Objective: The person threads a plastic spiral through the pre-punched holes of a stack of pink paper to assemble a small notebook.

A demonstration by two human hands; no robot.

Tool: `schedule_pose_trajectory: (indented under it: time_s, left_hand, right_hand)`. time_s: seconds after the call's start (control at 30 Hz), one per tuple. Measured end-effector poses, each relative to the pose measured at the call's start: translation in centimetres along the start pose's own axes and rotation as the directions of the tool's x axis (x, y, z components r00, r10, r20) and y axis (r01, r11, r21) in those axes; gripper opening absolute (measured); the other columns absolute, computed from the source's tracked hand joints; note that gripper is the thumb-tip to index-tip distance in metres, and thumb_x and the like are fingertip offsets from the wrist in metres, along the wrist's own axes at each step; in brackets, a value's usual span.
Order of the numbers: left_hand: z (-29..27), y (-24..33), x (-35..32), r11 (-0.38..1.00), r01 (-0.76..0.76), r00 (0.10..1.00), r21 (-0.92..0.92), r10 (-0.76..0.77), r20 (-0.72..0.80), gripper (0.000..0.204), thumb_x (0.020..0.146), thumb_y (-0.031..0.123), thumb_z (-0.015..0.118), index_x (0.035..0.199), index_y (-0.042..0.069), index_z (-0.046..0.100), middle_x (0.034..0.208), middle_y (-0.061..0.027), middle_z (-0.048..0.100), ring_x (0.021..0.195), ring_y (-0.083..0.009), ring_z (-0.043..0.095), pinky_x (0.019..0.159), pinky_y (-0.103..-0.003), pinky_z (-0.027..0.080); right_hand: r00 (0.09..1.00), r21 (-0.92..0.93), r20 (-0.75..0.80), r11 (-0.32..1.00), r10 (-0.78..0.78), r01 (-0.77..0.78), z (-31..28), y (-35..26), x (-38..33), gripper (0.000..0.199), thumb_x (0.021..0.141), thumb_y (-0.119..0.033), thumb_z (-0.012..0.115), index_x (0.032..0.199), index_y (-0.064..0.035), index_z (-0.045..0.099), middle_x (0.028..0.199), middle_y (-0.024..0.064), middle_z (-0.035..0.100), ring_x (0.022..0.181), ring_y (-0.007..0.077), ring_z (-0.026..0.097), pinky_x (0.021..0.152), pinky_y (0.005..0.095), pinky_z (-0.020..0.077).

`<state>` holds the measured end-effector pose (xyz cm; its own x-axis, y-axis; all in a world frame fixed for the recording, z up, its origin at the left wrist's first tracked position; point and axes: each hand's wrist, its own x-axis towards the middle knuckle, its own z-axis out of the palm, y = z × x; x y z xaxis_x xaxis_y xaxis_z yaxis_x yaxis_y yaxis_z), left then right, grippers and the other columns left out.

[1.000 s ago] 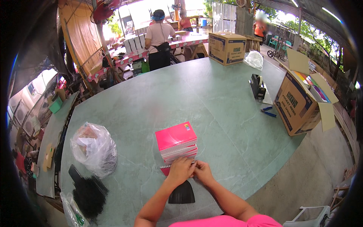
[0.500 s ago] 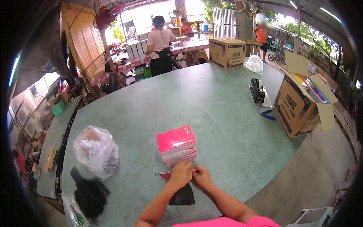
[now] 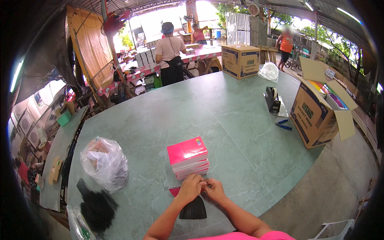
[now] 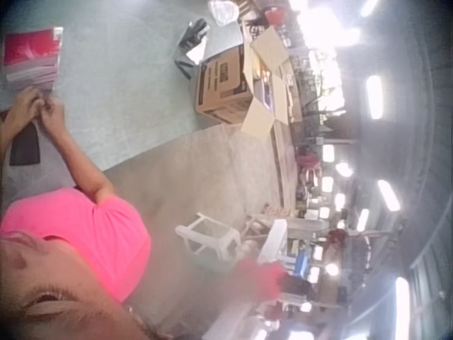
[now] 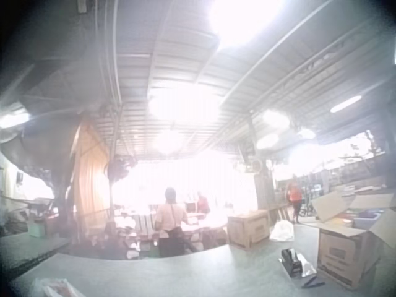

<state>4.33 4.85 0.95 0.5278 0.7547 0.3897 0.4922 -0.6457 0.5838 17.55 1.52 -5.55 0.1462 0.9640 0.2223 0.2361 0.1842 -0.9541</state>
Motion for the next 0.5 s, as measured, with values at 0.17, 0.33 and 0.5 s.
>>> schedule_pose_trajectory:
  time_s: [0.17, 0.33, 0.5]
  left_hand:
    - [-0.4, -0.1, -0.2, 0.998, 0.019, 0.999, -0.058, -0.022, -0.044, 0.019, 0.076, 0.016, 0.063, 0.084, 0.001, 0.055, 0.084, -0.0143, 0.056, 0.084, -0.0325, 0.054, 0.072, -0.040, 0.044]
    - [-2.1, -0.4, -0.3, 0.996, 0.073, 0.996, -0.057, -0.071, 0.050, 0.020, 0.075, 0.014, 0.064, 0.089, 0.002, 0.058, 0.084, -0.0138, 0.058, 0.082, -0.0326, 0.055, 0.071, -0.038, 0.044]
    - [-1.7, -1.4, -0.7, 0.999, 0.009, 1.000, 0.040, -0.010, 0.026, 0.019, 0.077, 0.015, 0.062, 0.090, 0.001, 0.060, 0.086, -0.0161, 0.060, 0.084, -0.0333, 0.057, 0.074, -0.039, 0.044]
  right_hand:
    - [0.995, 0.271, 0.050, 0.958, 0.087, -0.098, 0.1, -1.8, 0.0, 0.012, 0.080, -0.005, 0.060, 0.090, 0.0013, 0.063, 0.084, 0.0076, 0.064, 0.074, 0.0121, 0.060, 0.068, 0.0260, 0.0475]
    - [0.993, 0.334, 0.074, 0.936, 0.089, -0.109, -0.5, -0.8, 0.2, 0.014, 0.083, -0.006, 0.059, 0.095, 0.0004, 0.062, 0.084, 0.0035, 0.064, 0.078, 0.0099, 0.059, 0.069, 0.0257, 0.0465]
    - [0.990, 0.285, 0.138, 0.957, 0.018, -0.058, -0.8, -0.2, 0.8, 0.017, 0.085, -0.010, 0.059, 0.098, -0.0002, 0.060, 0.080, 0.0041, 0.064, 0.076, 0.0088, 0.059, 0.066, 0.0227, 0.0478]
